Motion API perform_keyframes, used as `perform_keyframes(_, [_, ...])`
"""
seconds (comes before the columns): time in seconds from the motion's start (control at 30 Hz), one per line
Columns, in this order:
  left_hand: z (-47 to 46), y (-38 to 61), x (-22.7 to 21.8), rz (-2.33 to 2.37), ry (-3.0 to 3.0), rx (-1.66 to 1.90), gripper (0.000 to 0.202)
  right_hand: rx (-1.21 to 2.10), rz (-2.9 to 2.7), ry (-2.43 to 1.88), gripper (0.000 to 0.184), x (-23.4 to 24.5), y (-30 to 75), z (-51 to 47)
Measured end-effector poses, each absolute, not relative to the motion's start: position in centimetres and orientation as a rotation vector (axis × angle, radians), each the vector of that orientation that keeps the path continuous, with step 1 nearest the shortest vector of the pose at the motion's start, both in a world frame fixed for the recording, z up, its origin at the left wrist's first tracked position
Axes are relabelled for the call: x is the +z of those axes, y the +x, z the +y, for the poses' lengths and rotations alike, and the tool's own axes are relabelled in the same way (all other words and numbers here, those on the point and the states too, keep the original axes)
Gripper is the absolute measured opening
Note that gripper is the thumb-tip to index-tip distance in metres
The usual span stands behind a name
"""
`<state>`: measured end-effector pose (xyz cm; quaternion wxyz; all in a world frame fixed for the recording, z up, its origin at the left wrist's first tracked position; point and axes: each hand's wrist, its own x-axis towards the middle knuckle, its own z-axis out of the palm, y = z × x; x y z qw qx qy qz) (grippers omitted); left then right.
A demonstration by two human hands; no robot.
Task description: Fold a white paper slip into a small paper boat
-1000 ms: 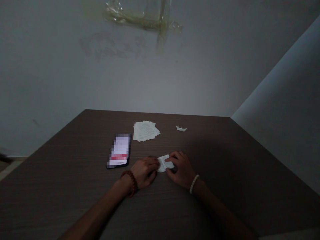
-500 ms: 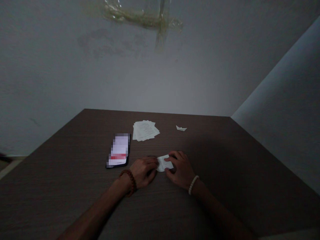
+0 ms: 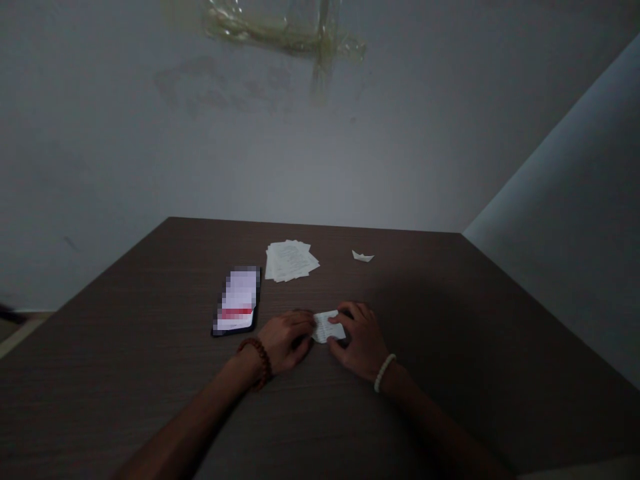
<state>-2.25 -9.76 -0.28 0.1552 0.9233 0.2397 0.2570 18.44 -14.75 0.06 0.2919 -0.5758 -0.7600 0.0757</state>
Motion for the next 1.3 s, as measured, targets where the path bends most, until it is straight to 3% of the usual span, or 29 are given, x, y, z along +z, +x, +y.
perform_keyframes(1.3, [-9.49, -2.31, -0.43, 0.718, 2.554, 0.764, 0.02, 0.188, -1.998, -1.685, 0.027, 0.61, 17.49, -15.32])
